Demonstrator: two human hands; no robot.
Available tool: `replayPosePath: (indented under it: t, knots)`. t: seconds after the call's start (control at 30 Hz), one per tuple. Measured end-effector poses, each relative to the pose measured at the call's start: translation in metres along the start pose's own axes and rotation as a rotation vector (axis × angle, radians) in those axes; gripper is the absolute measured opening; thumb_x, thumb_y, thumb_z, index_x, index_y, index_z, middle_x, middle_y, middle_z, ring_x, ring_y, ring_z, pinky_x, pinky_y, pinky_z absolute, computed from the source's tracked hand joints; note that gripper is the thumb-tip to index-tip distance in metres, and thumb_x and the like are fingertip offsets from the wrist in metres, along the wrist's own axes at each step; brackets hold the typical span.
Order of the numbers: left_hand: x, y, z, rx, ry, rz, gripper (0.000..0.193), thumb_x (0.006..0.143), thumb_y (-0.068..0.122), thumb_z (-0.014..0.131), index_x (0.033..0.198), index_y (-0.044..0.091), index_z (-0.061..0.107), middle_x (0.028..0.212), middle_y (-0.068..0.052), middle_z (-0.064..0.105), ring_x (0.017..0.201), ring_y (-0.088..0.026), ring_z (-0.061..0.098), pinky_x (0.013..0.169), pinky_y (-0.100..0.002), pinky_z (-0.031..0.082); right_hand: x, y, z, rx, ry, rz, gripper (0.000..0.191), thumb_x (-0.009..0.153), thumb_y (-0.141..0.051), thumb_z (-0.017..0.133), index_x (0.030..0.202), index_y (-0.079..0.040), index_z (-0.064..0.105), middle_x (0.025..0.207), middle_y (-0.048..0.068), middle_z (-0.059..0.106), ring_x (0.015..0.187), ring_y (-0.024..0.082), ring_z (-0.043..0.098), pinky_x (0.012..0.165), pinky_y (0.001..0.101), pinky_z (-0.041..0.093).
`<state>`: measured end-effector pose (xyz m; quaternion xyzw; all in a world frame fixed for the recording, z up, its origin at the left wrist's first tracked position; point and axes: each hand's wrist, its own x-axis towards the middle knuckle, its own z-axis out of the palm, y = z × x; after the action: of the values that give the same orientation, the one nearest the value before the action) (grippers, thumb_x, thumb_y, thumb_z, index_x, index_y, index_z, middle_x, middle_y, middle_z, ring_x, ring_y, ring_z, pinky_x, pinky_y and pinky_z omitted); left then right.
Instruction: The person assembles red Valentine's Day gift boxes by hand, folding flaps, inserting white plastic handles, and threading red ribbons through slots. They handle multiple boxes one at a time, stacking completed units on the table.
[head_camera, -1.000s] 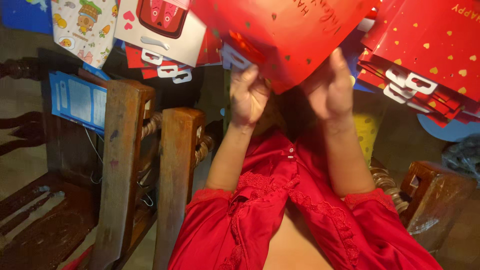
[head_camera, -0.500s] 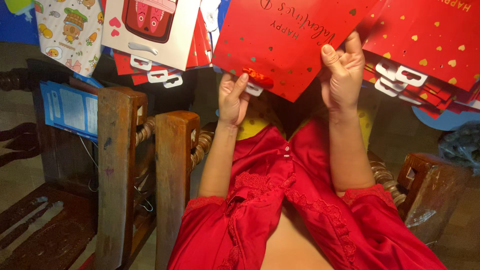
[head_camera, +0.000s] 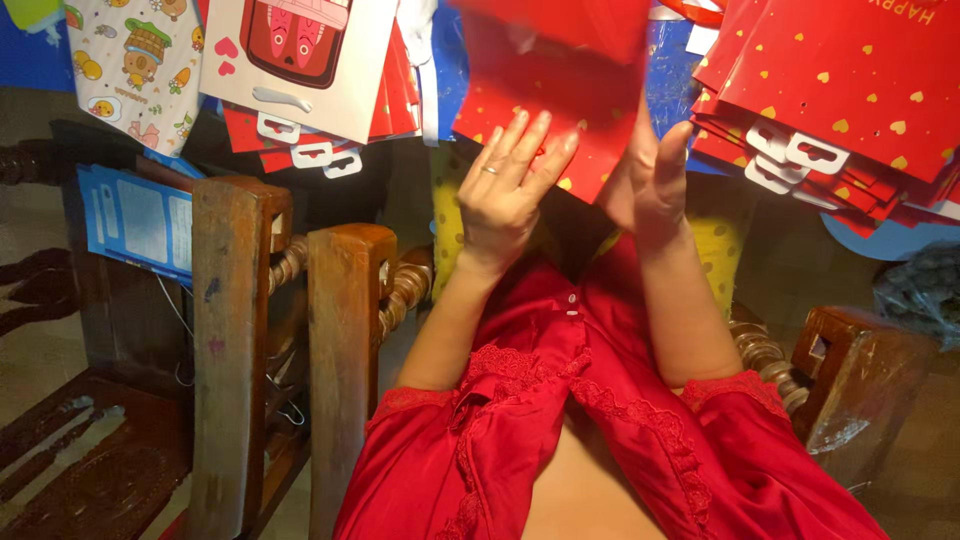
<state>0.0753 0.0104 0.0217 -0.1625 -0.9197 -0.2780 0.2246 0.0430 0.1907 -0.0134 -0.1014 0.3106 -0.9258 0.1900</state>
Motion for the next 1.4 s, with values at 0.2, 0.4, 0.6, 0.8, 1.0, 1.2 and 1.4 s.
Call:
replayPosePath:
  t: [0.2, 0.4, 0.6, 0.8, 1.0, 1.2, 1.4]
  knots:
    - [-0.021, -0.002, 0.027, 0.069, -0.127, -0.046, 0.047, 0.099, 0.002, 0.062, 0.14, 0.025, 0.065, 0.146, -0.008, 0.06, 0.142, -0.03, 0.054, 0.122, -0.055, 0.039, 0.003, 0.017, -0.024, 0.054, 0.361, 0.083, 0.03, 0.117, -0.018, 0.049, 0.137, 0.002, 0.057, 0.137, 0.014, 0.066, 0.127, 0.024, 0.065, 0.115, 0.0408, 0.051]
    - [-0.023, -0.004, 0.03, -0.016, -0.131, -0.06, 0.045, 0.098, 0.007, 0.065, 0.141, 0.019, 0.062, 0.149, -0.008, 0.057, 0.144, -0.032, 0.051, 0.122, -0.055, 0.039, 0.004, 0.016, -0.019, 0.002, 0.399, 0.058, 0.03, 0.111, -0.014, 0.048, 0.136, 0.001, 0.057, 0.134, 0.013, 0.066, 0.123, 0.023, 0.067, 0.111, 0.0387, 0.054]
    - [-0.014, -0.011, 0.015, -0.069, -0.017, -0.072, 0.059, 0.088, -0.008, 0.057, 0.144, 0.011, 0.062, 0.149, -0.014, 0.059, 0.143, -0.033, 0.058, 0.122, -0.048, 0.049, -0.001, 0.013, 0.015, -0.318, 0.129, -0.086, 0.068, 0.112, -0.038, 0.058, 0.163, -0.002, 0.03, 0.165, 0.016, 0.042, 0.152, 0.026, 0.041, 0.131, 0.0406, 0.03]
    - [-0.017, -0.044, 0.01, -0.45, 0.575, -0.466, 0.027, 0.114, 0.012, 0.058, 0.139, 0.003, 0.064, 0.132, -0.007, 0.073, 0.105, -0.011, 0.075, 0.086, -0.026, 0.063, 0.007, 0.005, 0.041, -0.586, -0.122, 0.064, 0.094, 0.106, -0.064, 0.054, 0.171, -0.007, 0.016, 0.178, 0.016, 0.025, 0.162, 0.032, 0.027, 0.137, 0.0528, 0.025]
    - [-0.023, -0.127, 0.0, -0.886, 0.956, -0.689, 0.019, 0.116, 0.0, 0.065, 0.122, -0.015, 0.057, 0.11, -0.02, 0.066, 0.092, -0.022, 0.059, 0.087, -0.037, 0.052, 0.01, 0.019, 0.044, -0.64, -0.142, 0.125, 0.085, 0.109, -0.057, 0.052, 0.169, -0.006, 0.02, 0.175, 0.015, 0.027, 0.165, 0.031, 0.028, 0.133, 0.0484, 0.027]
    - [-0.016, -0.123, -0.029, -0.558, 1.058, -0.473, 0.076, 0.108, 0.002, 0.06, 0.165, 0.012, 0.01, 0.173, -0.009, 0.014, 0.158, -0.018, 0.03, 0.135, -0.04, 0.031, 0.004, 0.022, 0.036, -0.719, -0.108, 0.138, 0.072, 0.11, -0.042, 0.055, 0.166, -0.005, 0.027, 0.171, 0.014, 0.036, 0.159, 0.03, 0.039, 0.128, 0.0439, 0.035]
    - [0.004, -0.03, -0.009, -0.44, 0.515, -0.353, 0.048, 0.116, 0.005, 0.057, 0.16, 0.014, 0.038, 0.169, -0.005, 0.027, 0.155, -0.016, 0.032, 0.132, -0.036, 0.028, -0.016, -0.013, 0.035, -0.891, 0.11, -0.061, 0.049, 0.109, -0.027, 0.065, 0.15, -0.005, 0.053, 0.158, 0.014, 0.048, 0.149, 0.029, 0.049, 0.123, 0.0425, 0.044]
